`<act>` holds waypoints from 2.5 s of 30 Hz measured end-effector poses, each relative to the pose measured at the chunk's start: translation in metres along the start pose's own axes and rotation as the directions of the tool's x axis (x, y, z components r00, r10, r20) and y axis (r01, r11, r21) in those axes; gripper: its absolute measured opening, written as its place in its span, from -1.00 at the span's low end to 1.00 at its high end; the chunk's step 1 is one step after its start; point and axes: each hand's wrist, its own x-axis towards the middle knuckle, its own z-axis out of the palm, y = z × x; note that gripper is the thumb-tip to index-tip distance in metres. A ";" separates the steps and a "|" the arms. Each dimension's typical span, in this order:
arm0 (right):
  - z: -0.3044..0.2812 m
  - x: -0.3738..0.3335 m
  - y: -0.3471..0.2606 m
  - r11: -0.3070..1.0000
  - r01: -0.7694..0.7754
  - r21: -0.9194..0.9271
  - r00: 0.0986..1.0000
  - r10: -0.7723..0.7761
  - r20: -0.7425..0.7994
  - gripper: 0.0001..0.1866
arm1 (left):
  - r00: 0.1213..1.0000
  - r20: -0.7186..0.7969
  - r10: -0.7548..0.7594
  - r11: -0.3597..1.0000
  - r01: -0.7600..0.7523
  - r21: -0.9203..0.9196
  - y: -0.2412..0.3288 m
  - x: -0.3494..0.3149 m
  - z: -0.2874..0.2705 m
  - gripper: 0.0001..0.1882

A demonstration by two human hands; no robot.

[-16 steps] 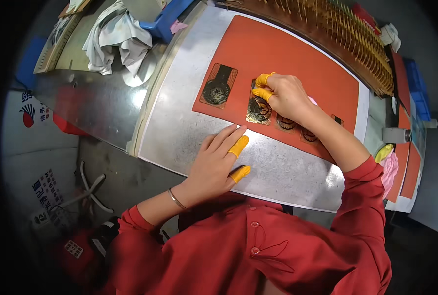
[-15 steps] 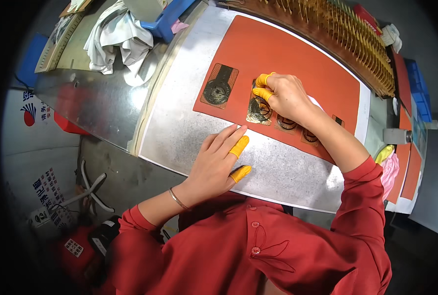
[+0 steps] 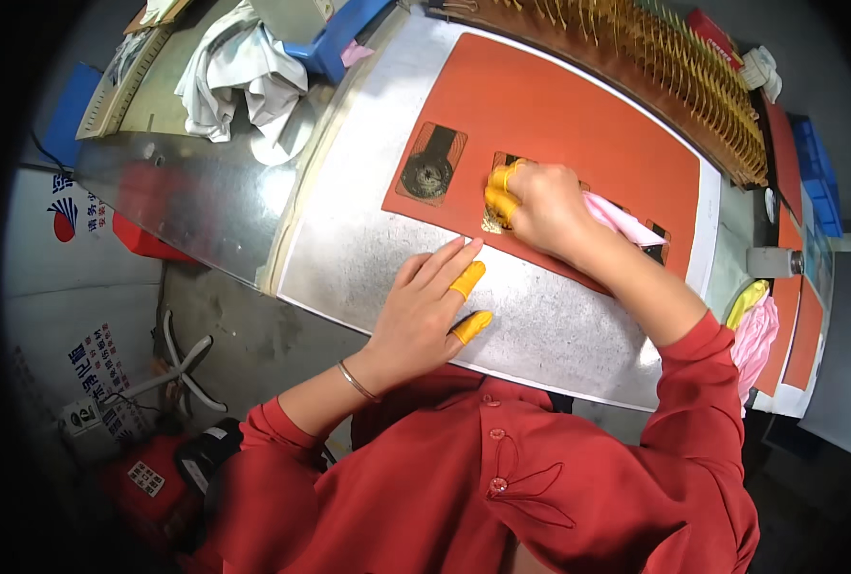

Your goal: The person cleans a row of gold medals placed on a red mat using a yellow cloth and a liquid from a squeeze bottle. They apply the liquid to the cloth and wipe each medal individually, then move the cleaned medals to a wooden rack.

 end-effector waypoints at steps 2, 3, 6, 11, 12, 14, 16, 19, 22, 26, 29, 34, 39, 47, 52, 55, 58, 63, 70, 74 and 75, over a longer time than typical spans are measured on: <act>0.005 -0.019 -0.008 0.997 0.073 0.028 0.996 -0.075 0.050 -0.86 | 1.000 -0.014 -0.020 0.999 0.019 -0.032 0.002 0.001 -0.001 -0.55; 0.004 -0.015 -0.006 0.997 0.068 0.028 0.997 -0.069 0.030 -0.88 | 1.000 -0.025 -0.006 0.999 0.005 -0.034 0.000 0.002 -0.001 -0.55; 0.003 0.009 0.010 0.998 -0.036 -0.052 0.998 0.033 -0.045 -0.89 | 1.000 -0.009 0.003 1.000 -0.003 -0.008 0.000 0.001 0.001 -0.53; 0.003 -0.015 -0.009 0.995 0.095 0.036 0.996 -0.095 -0.001 -0.87 | 0.999 -0.041 -0.002 0.998 -0.001 -0.062 0.001 -0.003 0.001 -0.55; 0.000 -0.006 -0.007 0.997 0.072 -0.003 0.997 -0.072 -0.012 -0.88 | 0.998 -0.057 0.008 0.999 -0.011 -0.046 -0.001 0.000 0.001 -0.55; -0.002 0.008 0.002 0.998 0.003 -0.066 1.000 -0.005 -0.030 -0.88 | 0.998 -0.064 0.027 0.999 -0.029 -0.026 -0.003 0.001 0.004 -0.55; -0.001 0.005 0.004 0.998 0.044 -0.040 0.999 -0.044 0.003 -0.87 | 0.999 -0.047 0.016 1.000 -0.017 -0.025 -0.001 0.000 0.000 -0.57; 0.004 -0.018 -0.007 0.989 0.142 0.044 0.990 -0.143 0.007 -0.87 | 0.999 -0.046 0.001 0.999 -0.003 -0.049 0.001 -0.005 0.003 -0.57; -0.005 0.009 0.005 0.995 0.042 -0.094 0.999 -0.044 -0.020 -0.89 | 0.998 -0.067 0.013 1.000 -0.015 -0.020 -0.003 0.002 0.001 -0.57; 0.000 -0.014 -0.004 0.993 0.116 0.018 0.992 -0.117 0.042 -0.87 | 0.998 -0.057 0.005 0.998 -0.009 -0.065 -0.002 -0.004 0.002 -0.60; -0.005 -0.004 0.003 0.994 0.109 -0.024 0.994 -0.109 0.009 -0.89 | 0.997 -0.074 0.015 0.999 -0.018 -0.045 -0.002 -0.002 0.003 -0.60; -0.003 -0.021 -0.003 0.972 0.219 0.081 0.970 -0.226 0.091 -0.91 | 0.996 -0.084 0.011 0.997 -0.017 -0.069 -0.002 -0.004 0.002 -0.61; -0.006 -0.010 0.011 0.976 0.217 -0.024 0.974 -0.215 0.078 -0.90 | 0.997 -0.079 0.016 0.998 -0.021 -0.061 -0.002 -0.004 0.002 -0.61; -0.007 -0.016 0.012 0.963 0.269 0.036 0.957 -0.271 0.106 -0.94 | 0.996 -0.092 0.010 0.997 -0.017 -0.074 -0.001 -0.006 0.003 -0.60; -0.012 0.004 0.027 0.985 0.171 0.009 0.980 -0.171 0.101 -0.95 | 0.996 -0.088 0.003 0.999 -0.008 -0.054 -0.003 -0.004 0.005 -0.61; -0.013 -0.008 0.020 0.945 0.312 0.096 0.937 -0.323 0.135 -0.95 | 0.996 -0.091 0.006 0.997 -0.013 -0.077 -0.002 -0.006 0.005 -0.62; -0.015 0.004 0.029 0.954 0.299 0.021 0.950 -0.300 0.085 -0.94 | 0.996 -0.086 -0.003 0.999 -0.001 -0.047 -0.002 -0.005 0.005 -0.63; -0.014 -0.004 0.027 0.937 0.346 0.049 0.923 -0.350 0.161 -0.95 | 0.998 -0.061 -0.014 0.998 0.010 -0.062 -0.004 -0.006 0.003 -0.64; -0.017 -0.009 0.036 0.934 0.351 0.069 0.926 -0.357 0.125 -0.94 | 0.998 -0.064 -0.014 0.999 0.011 -0.053 -0.003 -0.005 0.005 -0.66; -0.019 -0.010 0.034 0.953 0.303 0.008 0.951 -0.303 0.059 -0.92 | 0.998 -0.066 -0.011 0.999 0.008 -0.045 0.000 -0.003 0.003 -0.64; -0.022 -0.004 0.043 0.975 0.218 -0.034 0.972 -0.214 0.096 -0.91 | 0.998 -0.060 -0.007 0.999 0.004 -0.053 0.001 -0.005 0.004 -0.64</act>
